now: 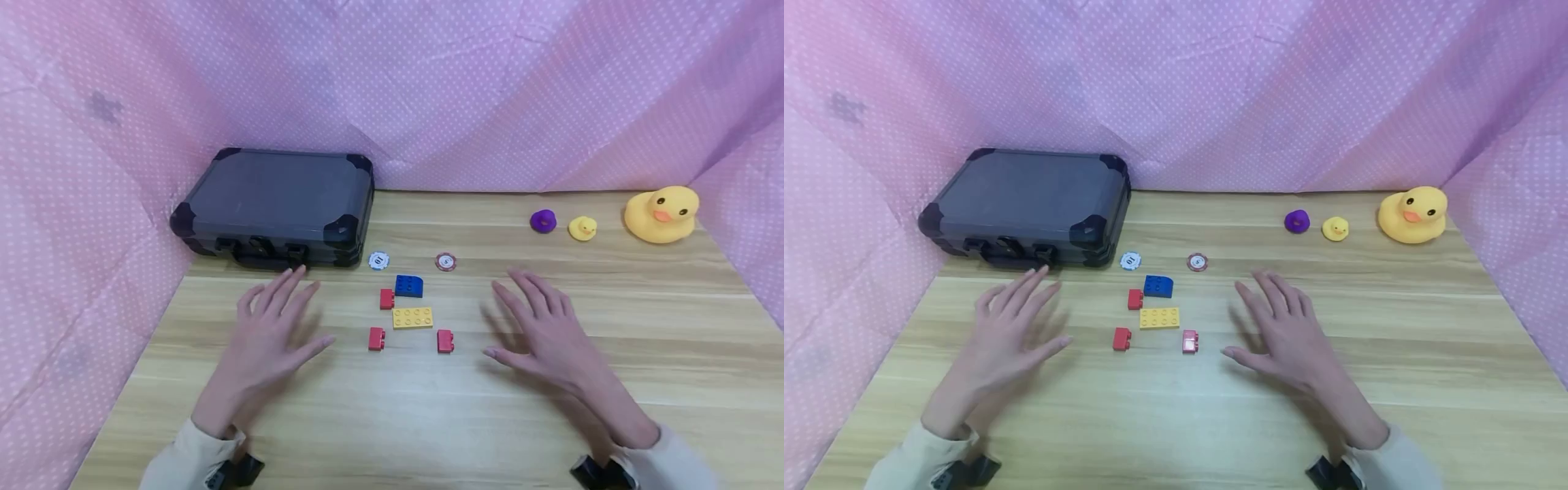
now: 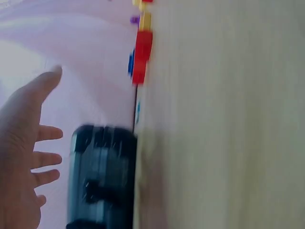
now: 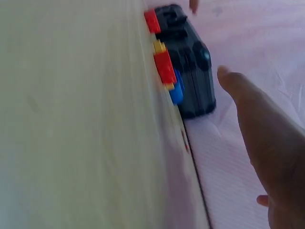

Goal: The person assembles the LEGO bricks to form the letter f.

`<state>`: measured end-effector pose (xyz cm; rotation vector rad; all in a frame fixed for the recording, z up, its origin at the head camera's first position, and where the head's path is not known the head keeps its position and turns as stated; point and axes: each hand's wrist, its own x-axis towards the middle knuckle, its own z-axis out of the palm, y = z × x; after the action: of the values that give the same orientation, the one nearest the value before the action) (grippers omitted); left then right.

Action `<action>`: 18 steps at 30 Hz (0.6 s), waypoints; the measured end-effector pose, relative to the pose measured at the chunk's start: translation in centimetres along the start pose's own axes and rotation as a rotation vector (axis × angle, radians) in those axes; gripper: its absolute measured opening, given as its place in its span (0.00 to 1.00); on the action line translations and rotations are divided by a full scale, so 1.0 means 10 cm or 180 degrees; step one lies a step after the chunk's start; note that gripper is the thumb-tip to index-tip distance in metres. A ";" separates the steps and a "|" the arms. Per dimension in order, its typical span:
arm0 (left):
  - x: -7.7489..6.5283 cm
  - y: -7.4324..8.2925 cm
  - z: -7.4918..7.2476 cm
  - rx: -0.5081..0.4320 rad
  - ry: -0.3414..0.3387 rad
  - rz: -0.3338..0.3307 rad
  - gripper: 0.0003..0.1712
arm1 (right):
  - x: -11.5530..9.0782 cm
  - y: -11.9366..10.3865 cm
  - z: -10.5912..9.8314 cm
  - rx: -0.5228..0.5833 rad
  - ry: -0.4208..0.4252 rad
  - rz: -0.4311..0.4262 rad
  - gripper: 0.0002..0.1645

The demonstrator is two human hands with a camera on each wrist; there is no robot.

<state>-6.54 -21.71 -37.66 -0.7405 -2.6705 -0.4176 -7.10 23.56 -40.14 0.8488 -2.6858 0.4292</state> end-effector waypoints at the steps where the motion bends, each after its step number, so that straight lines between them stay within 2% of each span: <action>1: 0.00 0.02 0.03 -0.0062 0.0036 0.0051 0.52 | 0.01 -0.02 0.03 0.0069 0.0000 -0.0047 0.57; 5: 0.02 0.10 0.12 -0.0346 0.0036 0.0152 0.45 | 0.05 -0.08 0.13 0.0469 -0.0058 -0.0162 0.50; 10: 0.06 0.18 0.23 -0.0441 -0.0220 0.0120 0.37 | 0.08 -0.16 0.24 0.0993 -0.0157 -0.0177 0.41; 14: 0.09 0.23 0.32 -0.0503 -0.0439 0.0135 0.35 | 0.11 -0.20 0.32 0.1194 -0.0190 -0.0203 0.37; 18: 0.10 0.25 0.43 -0.0569 -0.0562 0.0199 0.34 | 0.13 -0.23 0.38 0.1293 -0.0220 -0.0205 0.36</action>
<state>-7.02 -17.64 -40.70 -0.9516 -2.7897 -0.6067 -7.44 19.72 -42.72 1.0700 -2.6640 0.9682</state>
